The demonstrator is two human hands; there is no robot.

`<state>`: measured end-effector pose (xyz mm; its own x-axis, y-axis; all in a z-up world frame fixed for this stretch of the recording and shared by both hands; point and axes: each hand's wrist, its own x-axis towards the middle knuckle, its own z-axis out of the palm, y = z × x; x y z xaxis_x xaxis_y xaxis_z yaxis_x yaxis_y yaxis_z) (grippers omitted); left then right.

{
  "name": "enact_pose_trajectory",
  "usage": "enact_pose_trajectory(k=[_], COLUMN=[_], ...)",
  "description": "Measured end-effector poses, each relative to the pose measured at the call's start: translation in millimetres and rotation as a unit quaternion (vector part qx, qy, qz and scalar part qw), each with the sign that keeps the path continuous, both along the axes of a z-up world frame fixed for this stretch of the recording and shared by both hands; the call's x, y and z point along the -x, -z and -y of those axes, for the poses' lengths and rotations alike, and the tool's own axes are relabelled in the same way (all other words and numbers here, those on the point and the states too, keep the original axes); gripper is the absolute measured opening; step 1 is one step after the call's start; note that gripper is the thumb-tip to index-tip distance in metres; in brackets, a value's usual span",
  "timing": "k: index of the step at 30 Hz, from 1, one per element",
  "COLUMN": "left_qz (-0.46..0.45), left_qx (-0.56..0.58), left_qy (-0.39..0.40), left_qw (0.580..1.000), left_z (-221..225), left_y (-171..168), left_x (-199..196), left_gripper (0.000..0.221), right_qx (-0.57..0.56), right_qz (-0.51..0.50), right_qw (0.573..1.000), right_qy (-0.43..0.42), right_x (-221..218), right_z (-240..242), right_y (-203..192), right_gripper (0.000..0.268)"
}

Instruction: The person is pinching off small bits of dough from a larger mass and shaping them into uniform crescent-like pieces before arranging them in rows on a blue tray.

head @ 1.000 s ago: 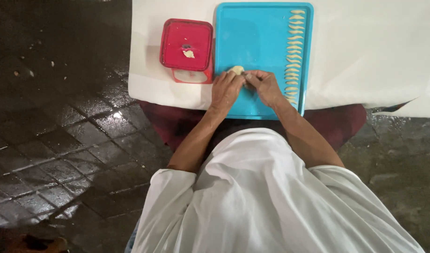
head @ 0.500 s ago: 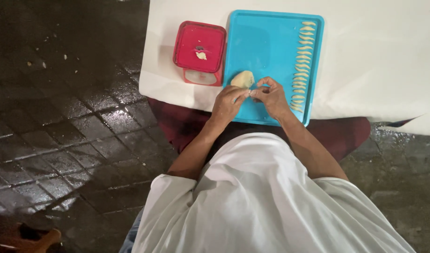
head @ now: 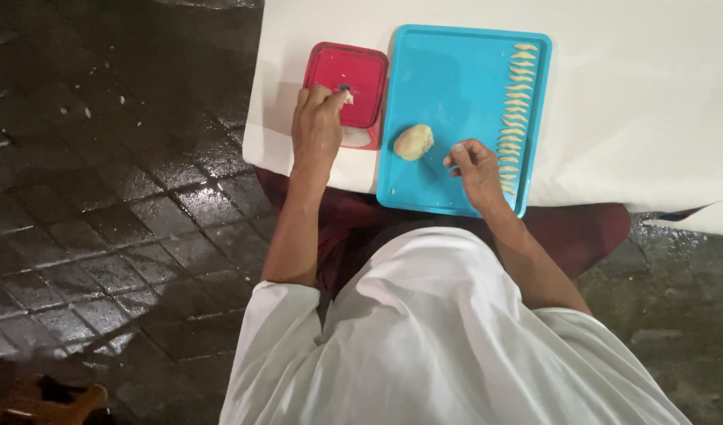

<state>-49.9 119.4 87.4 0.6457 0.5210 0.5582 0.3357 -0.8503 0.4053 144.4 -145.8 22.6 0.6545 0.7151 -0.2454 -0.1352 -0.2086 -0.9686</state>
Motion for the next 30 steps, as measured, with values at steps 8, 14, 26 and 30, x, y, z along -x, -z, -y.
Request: enact_pose_trajectory(k=[8, 14, 26, 30], left_qz=[0.03, -0.054, 0.075, 0.125], left_qx=[0.044, 0.054, 0.3, 0.423], left_qy=[-0.03, -0.022, 0.018, 0.059], left_qw=[0.998, 0.997, 0.951, 0.895], left_z=[0.4, 2.8, 33.1, 96.8], left_y=[-12.4, 17.9, -8.0, 12.4], left_x=[9.8, -11.8, -26.8, -42.6], left_gripper=[0.02, 0.024, 0.02, 0.013], right_qx=[0.012, 0.023, -0.03, -0.09], right_qz=[-0.031, -0.019, -0.017, -0.03], right_qw=[0.996, 0.997, 0.998, 0.995], right_qy=[0.084, 0.074, 0.048, 0.026], right_x=[-11.2, -9.1, 3.9, 21.9], right_z=[13.6, 22.5, 17.2, -3.4], right_y=[1.9, 11.0, -30.3, -52.8], right_gripper=[0.029, 0.028, 0.01, 0.021])
